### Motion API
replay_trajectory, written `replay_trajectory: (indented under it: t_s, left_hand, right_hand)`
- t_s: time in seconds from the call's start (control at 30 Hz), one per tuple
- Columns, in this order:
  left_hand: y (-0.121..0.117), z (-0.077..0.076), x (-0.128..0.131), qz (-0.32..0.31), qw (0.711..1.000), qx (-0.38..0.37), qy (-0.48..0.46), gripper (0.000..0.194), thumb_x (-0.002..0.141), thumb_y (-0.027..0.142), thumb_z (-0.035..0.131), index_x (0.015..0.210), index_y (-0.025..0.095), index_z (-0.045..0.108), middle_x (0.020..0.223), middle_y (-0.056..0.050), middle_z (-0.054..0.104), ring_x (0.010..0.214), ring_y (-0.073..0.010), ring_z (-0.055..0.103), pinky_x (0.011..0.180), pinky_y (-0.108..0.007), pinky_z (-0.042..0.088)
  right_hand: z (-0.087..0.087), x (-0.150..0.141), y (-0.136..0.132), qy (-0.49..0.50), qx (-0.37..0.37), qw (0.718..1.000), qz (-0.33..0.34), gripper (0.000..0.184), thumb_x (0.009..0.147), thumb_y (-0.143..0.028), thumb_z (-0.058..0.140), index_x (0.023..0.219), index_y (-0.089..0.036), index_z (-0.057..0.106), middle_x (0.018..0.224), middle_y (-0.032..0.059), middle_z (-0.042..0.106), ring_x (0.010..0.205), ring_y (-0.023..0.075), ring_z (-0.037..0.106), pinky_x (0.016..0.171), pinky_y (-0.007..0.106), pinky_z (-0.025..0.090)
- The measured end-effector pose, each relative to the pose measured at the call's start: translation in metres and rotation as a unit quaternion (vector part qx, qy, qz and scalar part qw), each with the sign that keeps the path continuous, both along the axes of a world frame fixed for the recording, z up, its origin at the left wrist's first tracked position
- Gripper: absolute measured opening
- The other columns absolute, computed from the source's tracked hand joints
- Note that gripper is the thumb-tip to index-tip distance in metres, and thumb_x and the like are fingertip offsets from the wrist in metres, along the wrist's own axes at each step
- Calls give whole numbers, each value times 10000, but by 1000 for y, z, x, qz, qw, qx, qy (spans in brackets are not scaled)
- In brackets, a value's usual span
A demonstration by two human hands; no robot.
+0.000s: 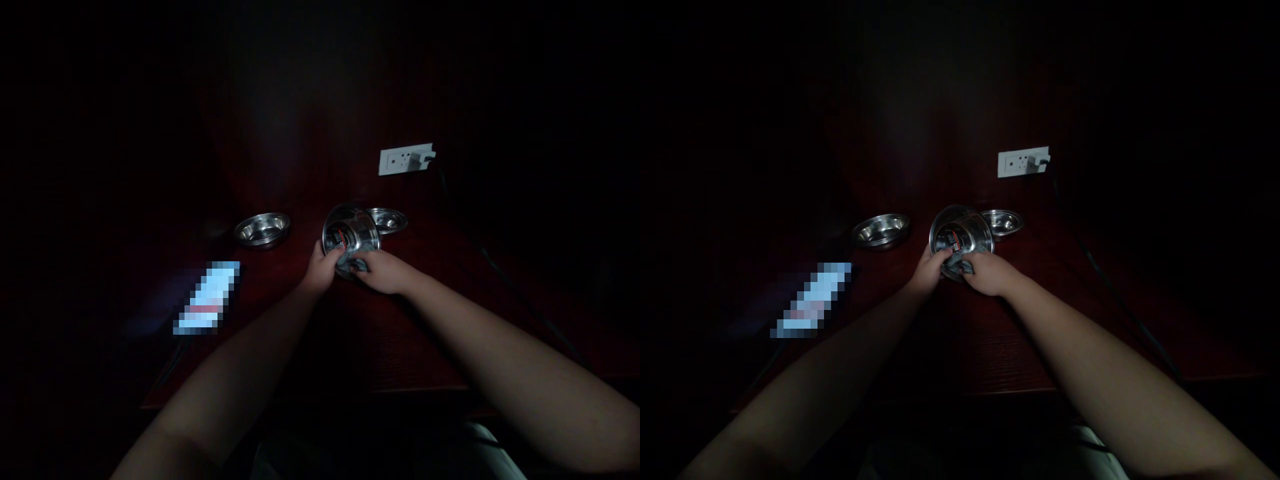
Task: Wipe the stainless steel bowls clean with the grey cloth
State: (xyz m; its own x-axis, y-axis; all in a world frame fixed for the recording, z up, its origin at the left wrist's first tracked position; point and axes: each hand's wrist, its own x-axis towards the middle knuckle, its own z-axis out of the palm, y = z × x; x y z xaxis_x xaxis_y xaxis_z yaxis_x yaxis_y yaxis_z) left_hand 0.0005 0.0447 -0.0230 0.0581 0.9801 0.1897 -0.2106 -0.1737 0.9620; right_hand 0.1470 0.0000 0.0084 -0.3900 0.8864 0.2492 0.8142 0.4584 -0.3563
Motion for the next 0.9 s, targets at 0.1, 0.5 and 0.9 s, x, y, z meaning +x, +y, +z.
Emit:
replay_trajectory:
  t_s: [0.1, 0.5, 0.9]
  left_hand:
    - [-1, 1, -1, -3, 1000, 3, 5, 423, 633, 290, 656, 1025, 182, 541, 943, -42, 636, 940, -214, 575, 876, -385, 429]
    - [-14, 13, -5, -110, 990, 73, -42, 566, 602, 307, 714, 1104, 174, 486, 1062, -74, 595, 977, -207, 563, 908, -382, 414]
    - [-25, 19, -3, -186, 977, 73, -79, 594, 623, 269, 709, 1158, 221, 455, 1206, -75, 540, 1114, -223, 514, 962, -382, 398]
  right_hand:
    - [-1, 1, 2, 21, -10, 1000, 8, 218, 789, -257, 501, 945, -183, 633, 864, 74, 668, 740, 190, 590, 711, 310, 431]
    - [2, -4, -3, 166, 53, 982, 71, 293, 825, -201, 449, 1076, -181, 599, 1012, 62, 657, 922, 178, 602, 851, 332, 452]
    - [0, -4, 0, 267, 109, 956, 57, 389, 827, -221, 448, 1209, -175, 506, 1340, 74, 447, 1240, 173, 406, 1065, 377, 285]
